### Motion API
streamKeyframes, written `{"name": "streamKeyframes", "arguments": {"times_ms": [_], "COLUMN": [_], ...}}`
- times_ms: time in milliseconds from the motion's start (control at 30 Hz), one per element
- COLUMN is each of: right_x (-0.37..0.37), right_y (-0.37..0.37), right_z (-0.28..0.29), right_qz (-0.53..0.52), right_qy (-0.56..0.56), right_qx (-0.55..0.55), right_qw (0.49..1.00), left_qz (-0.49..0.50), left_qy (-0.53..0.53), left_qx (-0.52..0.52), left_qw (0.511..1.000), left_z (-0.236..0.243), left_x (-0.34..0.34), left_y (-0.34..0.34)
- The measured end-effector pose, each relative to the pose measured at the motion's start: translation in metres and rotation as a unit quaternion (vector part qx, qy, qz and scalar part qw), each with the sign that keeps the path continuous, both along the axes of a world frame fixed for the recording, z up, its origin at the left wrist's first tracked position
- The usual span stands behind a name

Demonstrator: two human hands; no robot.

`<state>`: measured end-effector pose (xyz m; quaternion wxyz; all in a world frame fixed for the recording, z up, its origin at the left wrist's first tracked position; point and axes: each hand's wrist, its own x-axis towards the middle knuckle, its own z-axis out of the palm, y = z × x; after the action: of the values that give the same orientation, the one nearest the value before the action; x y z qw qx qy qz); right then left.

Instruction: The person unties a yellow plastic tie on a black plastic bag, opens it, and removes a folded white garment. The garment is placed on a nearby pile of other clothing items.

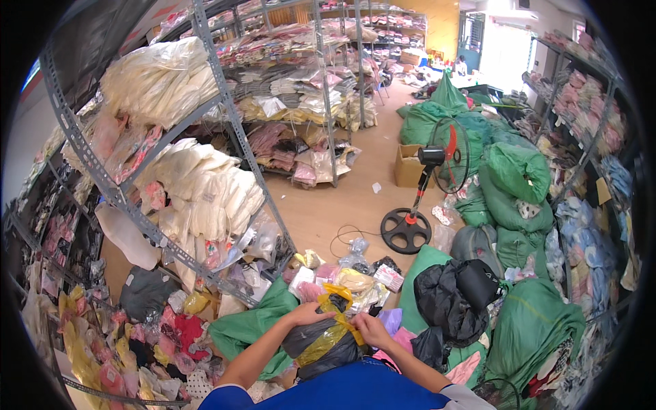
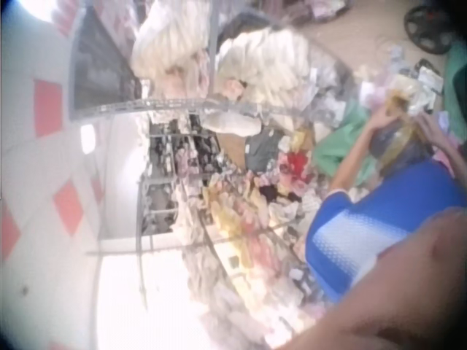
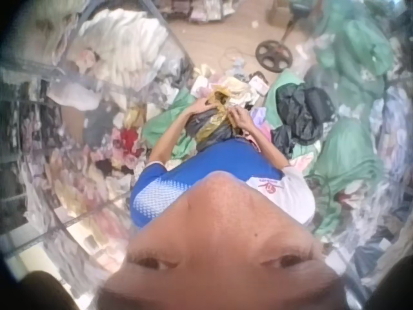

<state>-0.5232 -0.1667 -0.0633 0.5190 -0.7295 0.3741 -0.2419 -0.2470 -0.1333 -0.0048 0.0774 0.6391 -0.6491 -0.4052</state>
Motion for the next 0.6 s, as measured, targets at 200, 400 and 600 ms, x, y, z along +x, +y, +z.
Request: {"name": "streamKeyframes", "arguments": {"times_ms": [200, 400, 600], "right_x": [0.036, 0.036, 0.036], "right_y": [0.018, 0.021, 0.017], "right_z": [0.075, 0.051, 0.042], "right_qz": [-0.019, -0.061, -0.088], "right_qy": [0.055, -0.002, -0.027], "right_qx": [-0.174, -0.199, -0.115], "right_qw": [0.983, 0.978, 0.989], "left_qz": [0.018, -0.005, -0.019], "left_qy": [-0.029, -0.001, 0.056], "left_qx": [0.060, 0.018, 0.049], "left_qw": [0.998, 1.000, 0.997], "left_z": [-0.050, -0.036, 0.002], "left_x": [0.010, 0.003, -0.007], "left_y": [-0.014, -0.009, -0.009]}}
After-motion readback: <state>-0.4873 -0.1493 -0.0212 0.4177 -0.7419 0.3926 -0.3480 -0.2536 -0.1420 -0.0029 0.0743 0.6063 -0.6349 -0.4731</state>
